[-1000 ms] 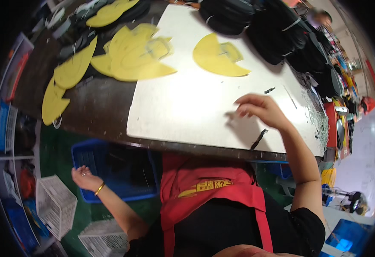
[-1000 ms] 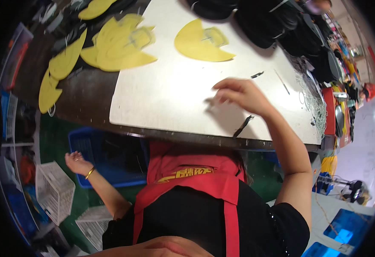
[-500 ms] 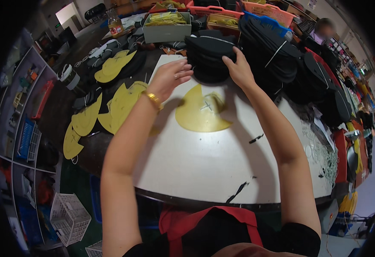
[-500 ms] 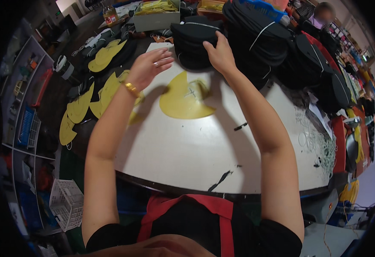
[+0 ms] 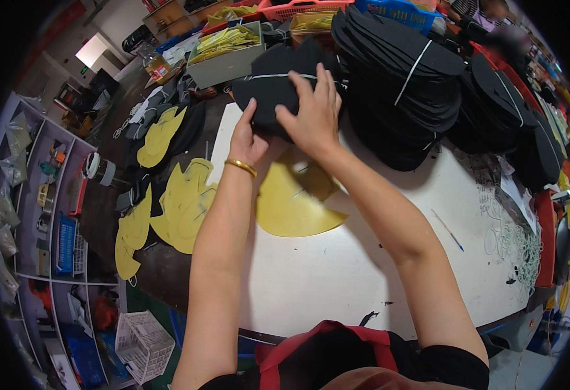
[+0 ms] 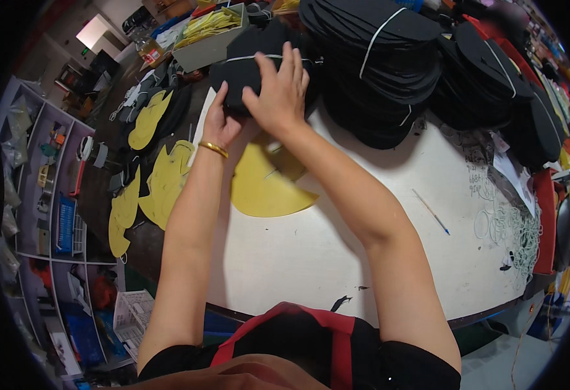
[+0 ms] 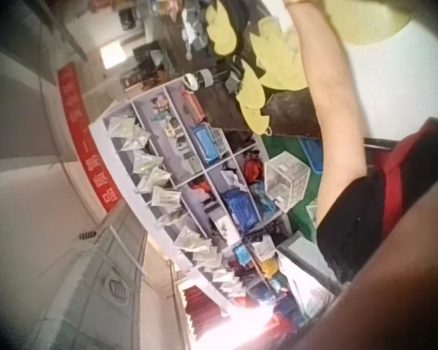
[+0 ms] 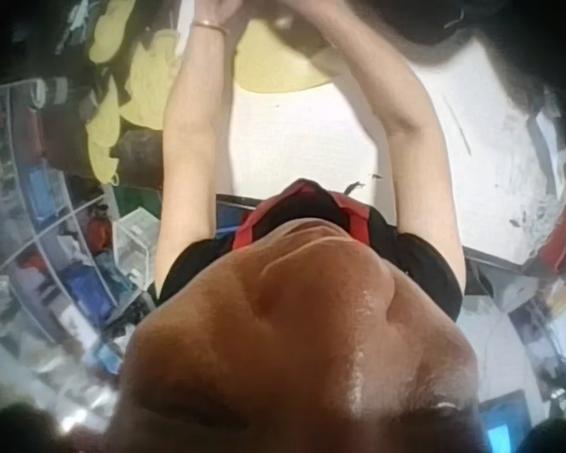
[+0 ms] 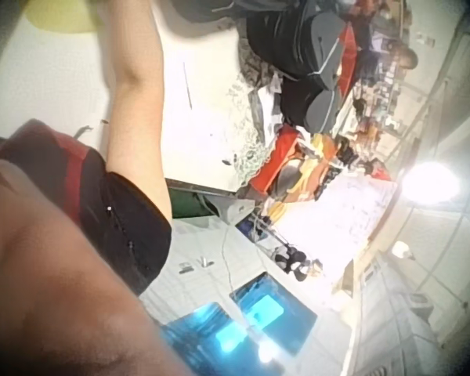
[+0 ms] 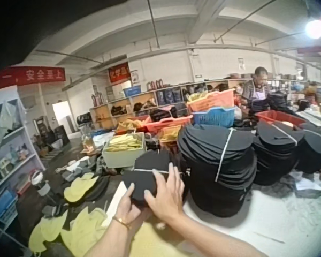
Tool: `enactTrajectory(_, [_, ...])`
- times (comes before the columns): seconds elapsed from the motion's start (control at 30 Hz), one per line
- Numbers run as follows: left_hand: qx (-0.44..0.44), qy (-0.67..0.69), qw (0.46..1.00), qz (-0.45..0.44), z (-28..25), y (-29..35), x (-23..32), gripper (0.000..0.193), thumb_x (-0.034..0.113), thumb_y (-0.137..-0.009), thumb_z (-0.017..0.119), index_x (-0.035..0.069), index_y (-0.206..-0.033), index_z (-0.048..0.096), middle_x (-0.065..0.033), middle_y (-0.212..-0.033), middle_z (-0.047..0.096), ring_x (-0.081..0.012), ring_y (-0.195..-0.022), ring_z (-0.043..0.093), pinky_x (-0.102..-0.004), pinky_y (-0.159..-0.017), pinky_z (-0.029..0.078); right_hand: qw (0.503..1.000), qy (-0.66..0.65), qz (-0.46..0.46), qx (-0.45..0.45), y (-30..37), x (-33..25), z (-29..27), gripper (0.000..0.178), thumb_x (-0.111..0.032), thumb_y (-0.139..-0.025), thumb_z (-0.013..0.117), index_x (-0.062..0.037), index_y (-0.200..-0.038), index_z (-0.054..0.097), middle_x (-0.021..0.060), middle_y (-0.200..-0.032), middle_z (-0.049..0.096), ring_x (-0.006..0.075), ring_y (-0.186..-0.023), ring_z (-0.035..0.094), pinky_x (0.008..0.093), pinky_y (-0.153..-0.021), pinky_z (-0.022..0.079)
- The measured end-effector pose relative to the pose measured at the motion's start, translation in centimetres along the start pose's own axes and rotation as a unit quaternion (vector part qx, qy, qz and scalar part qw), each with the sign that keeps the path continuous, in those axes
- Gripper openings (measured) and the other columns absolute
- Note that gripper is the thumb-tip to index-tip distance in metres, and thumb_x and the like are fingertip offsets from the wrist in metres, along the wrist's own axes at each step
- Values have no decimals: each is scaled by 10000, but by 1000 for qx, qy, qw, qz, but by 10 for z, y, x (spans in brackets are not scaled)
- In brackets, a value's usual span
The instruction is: The person is manually aligning and preparing shoe upper components, including black and yellow pieces, for further assembly.
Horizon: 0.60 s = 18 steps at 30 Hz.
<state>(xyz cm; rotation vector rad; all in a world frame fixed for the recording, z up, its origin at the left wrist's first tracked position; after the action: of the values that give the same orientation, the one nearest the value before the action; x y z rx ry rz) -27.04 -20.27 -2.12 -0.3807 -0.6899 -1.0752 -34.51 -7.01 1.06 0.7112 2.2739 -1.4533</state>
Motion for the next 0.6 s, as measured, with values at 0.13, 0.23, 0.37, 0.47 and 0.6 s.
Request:
enactTrajectory(0.13, [2, 183, 983, -21, -14, 31, -16, 531, 468, -968, 609, 105, -1354, 573, -114, -1396, 585, -307, -1312, 522, -481, -1144, 380, 989, -21, -134, -59, 37, -43, -31, 618, -211, -774, 751, -113, -1357, 573, 267, -1550, 310, 433, -1438, 292, 524, -1116, 289])
enactTrajectory(0.23, [-88, 207, 973, 51, -26, 53, -20, 591, 533, -974, 563, 114, -1391, 544, -101, -1400, 584, -299, -1291, 545, -482, -1125, 412, 972, -52, -215, -74, 43, -62, -44, 595, -183, -768, 743, -117, -1338, 584, 219, -1532, 370, 399, -1421, 346, 500, -1101, 320])
enactTrajectory(0.37, [-163, 273, 945, 73, -28, 86, -32, 687, 602, -951, 550, 128, -1445, 490, -112, -1473, 518, -301, -1348, 498, -512, -1149, 381, 952, -82, -280, -95, 54, -85, -59, 577, -151, -738, 734, -102, -1298, 604, 153, -1450, 499, 343, -1340, 460, 471, -1070, 362])
enactTrajectory(0.47, [-206, 282, 933, 88, -31, 111, -30, 734, 619, -948, 536, 139, -1494, 437, -103, -1501, 491, -303, -1370, 478, -526, -1162, 364, 948, -93, -301, -50, 45, -94, -83, 737, -186, -707, 800, -93, -1382, 519, 155, -1454, 494, 364, -1288, 494, 443, -1123, 332])
enactTrajectory(0.6, [-88, 213, 968, 100, -12, 136, -33, 729, 660, -957, 472, 173, -1500, 440, -55, -1505, 489, -248, -1364, 481, -496, -1172, 337, 871, -414, 90, -249, 43, -70, -84, 975, -336, -859, 798, 17, -1553, 211, 259, -1484, 411, 304, -1348, 442, 399, -1159, 296])
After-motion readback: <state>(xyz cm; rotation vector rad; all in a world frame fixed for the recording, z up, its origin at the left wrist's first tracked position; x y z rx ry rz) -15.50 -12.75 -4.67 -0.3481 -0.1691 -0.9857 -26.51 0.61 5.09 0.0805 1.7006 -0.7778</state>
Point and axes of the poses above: each hand's wrist, its own y-axis away from the middle knuckle, its own z-axis out of the palm, x = y × z, the point moved 2 cm from there along -y, towards the middle knuckle
